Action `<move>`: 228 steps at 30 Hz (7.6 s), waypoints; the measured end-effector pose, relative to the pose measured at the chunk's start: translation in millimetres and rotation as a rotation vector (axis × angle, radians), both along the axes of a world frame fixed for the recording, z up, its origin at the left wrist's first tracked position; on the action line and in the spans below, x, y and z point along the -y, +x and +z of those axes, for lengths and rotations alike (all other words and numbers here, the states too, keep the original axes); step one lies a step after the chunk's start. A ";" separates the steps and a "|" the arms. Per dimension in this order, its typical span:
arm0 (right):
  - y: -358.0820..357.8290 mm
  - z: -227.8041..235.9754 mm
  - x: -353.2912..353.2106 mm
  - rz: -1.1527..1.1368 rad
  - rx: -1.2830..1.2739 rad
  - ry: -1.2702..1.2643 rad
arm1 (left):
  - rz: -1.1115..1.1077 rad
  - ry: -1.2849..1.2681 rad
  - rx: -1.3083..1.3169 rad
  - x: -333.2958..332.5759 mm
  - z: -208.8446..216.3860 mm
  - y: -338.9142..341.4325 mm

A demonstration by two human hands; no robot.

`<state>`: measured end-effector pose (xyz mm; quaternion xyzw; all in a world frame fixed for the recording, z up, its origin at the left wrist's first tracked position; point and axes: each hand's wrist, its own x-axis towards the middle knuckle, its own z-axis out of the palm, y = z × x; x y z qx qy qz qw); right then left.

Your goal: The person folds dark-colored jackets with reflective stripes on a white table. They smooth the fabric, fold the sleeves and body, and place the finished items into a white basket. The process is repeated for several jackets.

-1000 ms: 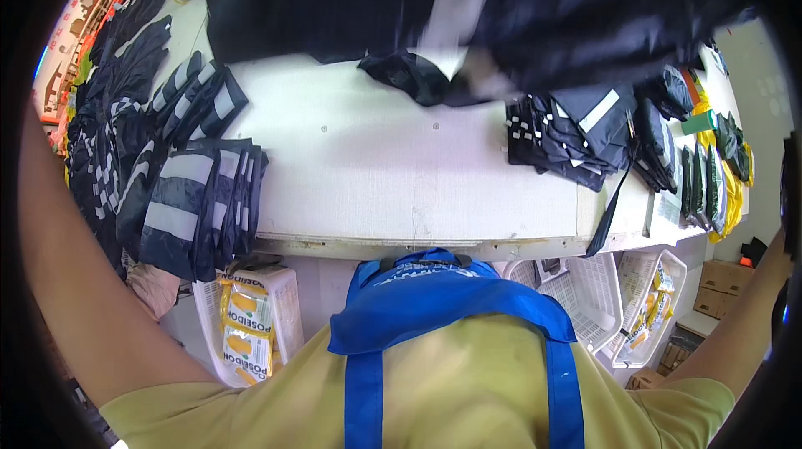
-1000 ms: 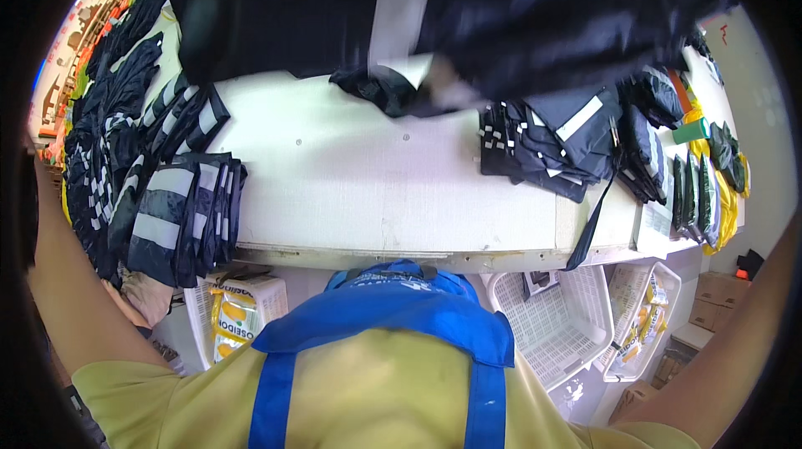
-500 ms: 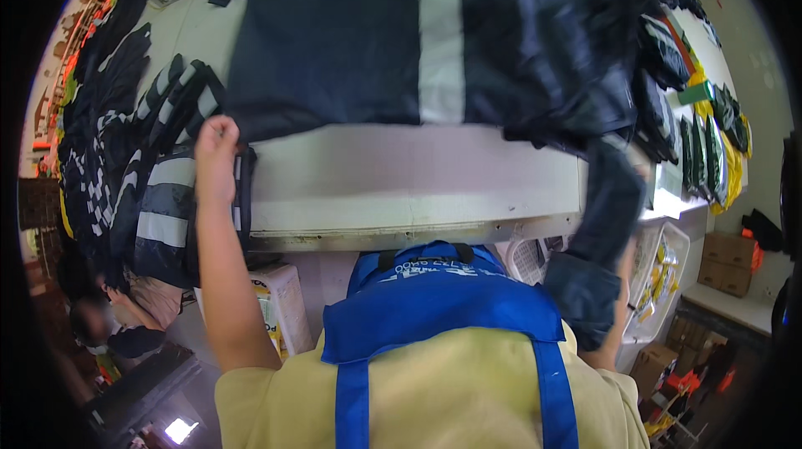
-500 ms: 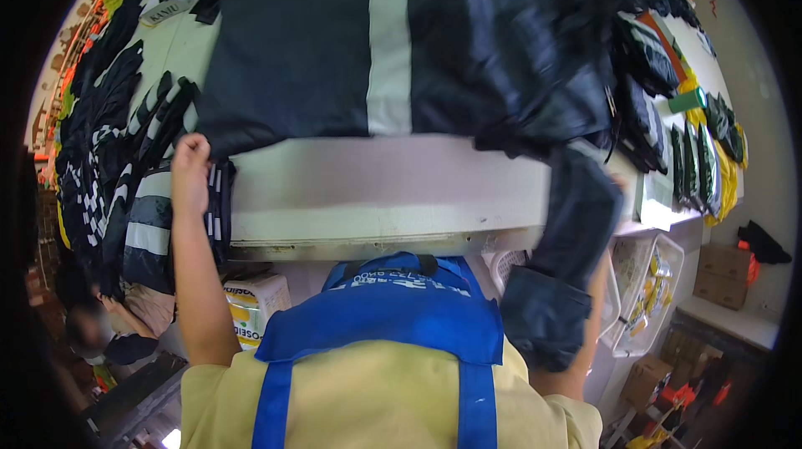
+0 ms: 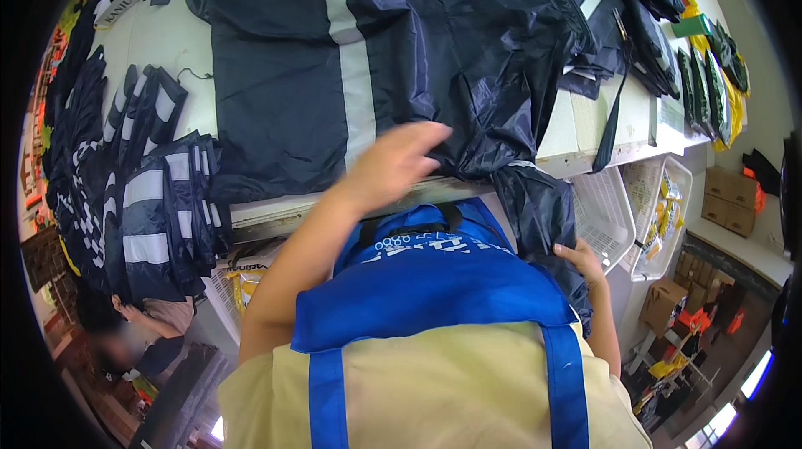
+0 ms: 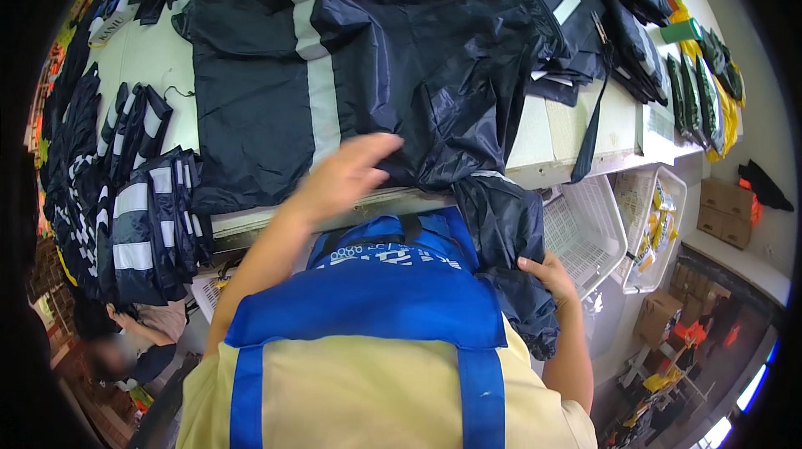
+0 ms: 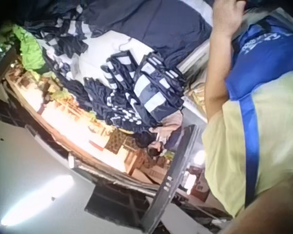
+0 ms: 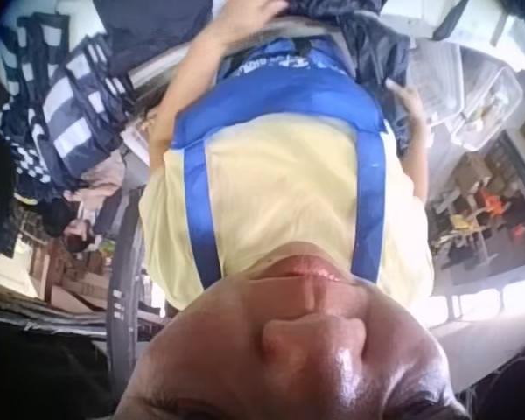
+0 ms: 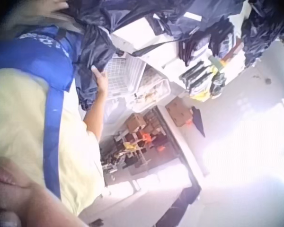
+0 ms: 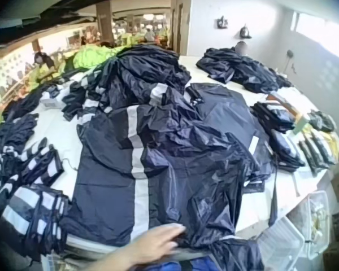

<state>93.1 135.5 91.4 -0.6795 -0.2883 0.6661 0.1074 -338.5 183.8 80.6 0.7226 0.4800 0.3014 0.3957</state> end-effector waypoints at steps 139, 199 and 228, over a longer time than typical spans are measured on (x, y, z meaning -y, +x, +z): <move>-259.9 93.2 -152.9 0.202 -0.558 0.893 | 0.585 -0.498 1.309 -39.5 86.3 29.4; -240.3 47.2 -158.3 0.422 -0.838 0.265 | 0.237 -0.683 1.094 -35.0 82.3 -4.8; -248.5 17.9 -136.7 0.589 0.053 1.142 | 0.935 -0.471 0.359 49.5 50.7 -102.1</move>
